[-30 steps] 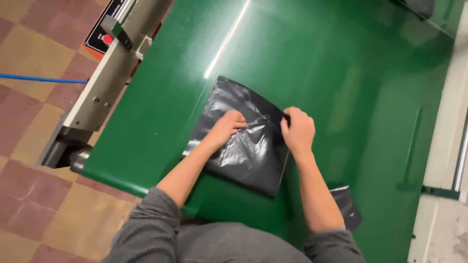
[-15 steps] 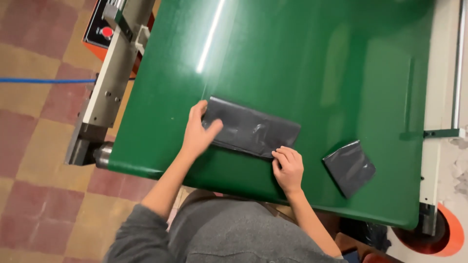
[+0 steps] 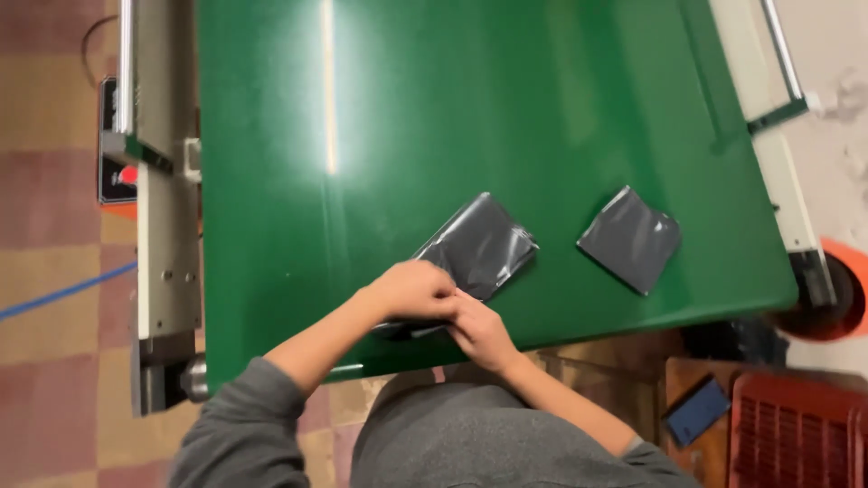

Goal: Folding long plastic bags into square shapes and placing them into a collection crate.

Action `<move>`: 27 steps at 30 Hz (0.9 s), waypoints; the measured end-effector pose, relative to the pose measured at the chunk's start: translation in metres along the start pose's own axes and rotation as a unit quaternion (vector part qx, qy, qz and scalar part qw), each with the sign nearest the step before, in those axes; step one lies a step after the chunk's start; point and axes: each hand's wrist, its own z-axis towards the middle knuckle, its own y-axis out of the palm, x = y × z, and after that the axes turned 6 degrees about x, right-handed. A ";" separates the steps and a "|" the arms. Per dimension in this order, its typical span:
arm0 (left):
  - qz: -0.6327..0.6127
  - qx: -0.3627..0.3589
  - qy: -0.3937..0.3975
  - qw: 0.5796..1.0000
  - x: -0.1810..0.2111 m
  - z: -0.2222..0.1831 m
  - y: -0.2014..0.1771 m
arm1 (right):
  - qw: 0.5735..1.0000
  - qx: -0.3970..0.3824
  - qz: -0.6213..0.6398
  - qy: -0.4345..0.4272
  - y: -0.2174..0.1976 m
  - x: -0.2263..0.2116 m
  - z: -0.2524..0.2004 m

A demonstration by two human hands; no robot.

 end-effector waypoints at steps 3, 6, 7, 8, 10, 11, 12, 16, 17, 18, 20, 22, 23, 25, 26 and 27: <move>-0.380 -0.048 -0.197 0.903 -0.077 0.056 0.035 | 0.968 0.037 0.101 0.225 0.009 0.056 -0.049; -0.322 0.006 -0.302 0.897 -0.175 0.079 0.082 | 0.843 0.158 0.292 0.423 0.020 0.089 -0.057; -0.317 0.001 -0.298 0.901 -0.156 0.079 0.069 | 0.842 0.167 0.292 0.421 0.021 0.106 -0.058; -0.292 0.091 -0.227 0.925 -0.136 0.074 0.060 | 0.774 0.207 0.398 0.447 0.023 0.119 -0.062; -0.262 0.169 -0.148 0.938 -0.098 0.070 0.047 | 0.688 0.251 0.499 0.463 0.014 0.117 -0.051; -0.122 0.199 -0.177 0.956 -0.080 0.069 0.043 | 0.650 0.239 0.517 0.503 0.003 0.100 -0.035; 0.022 0.225 -0.201 0.953 -0.061 0.069 0.039 | 0.610 0.226 0.534 0.540 -0.010 0.084 -0.019; 0.152 0.264 -0.215 0.928 -0.027 0.081 0.043 | 0.585 0.230 0.529 0.570 -0.014 0.079 -0.011; 0.199 0.270 -0.215 0.917 -0.025 0.084 0.045 | 0.609 0.222 0.518 0.558 -0.003 0.096 -0.023; 0.247 0.272 -0.213 0.905 -0.022 0.085 0.049 | 0.628 0.216 0.508 0.548 0.010 0.111 -0.038; 0.209 0.282 -0.150 0.924 -0.019 0.085 0.055 | 0.654 0.241 0.476 0.536 0.016 0.111 -0.057; 0.168 0.289 -0.082 0.939 -0.003 0.090 0.054 | 0.678 0.269 0.441 0.523 0.006 0.106 -0.065; 0.078 0.309 0.001 0.948 0.011 0.094 0.049 | 0.738 0.326 0.329 0.490 -0.007 0.102 -0.063; -0.018 0.319 0.085 0.944 0.043 0.114 0.047 | 0.781 0.379 0.207 0.452 -0.045 0.105 -0.057; -0.093 0.302 0.039 0.948 0.061 0.125 0.051 | 0.795 0.449 0.123 0.388 -0.065 0.107 -0.056; -0.166 0.282 -0.008 0.945 0.080 0.136 0.055 | 0.799 0.509 0.037 0.317 -0.085 0.110 -0.055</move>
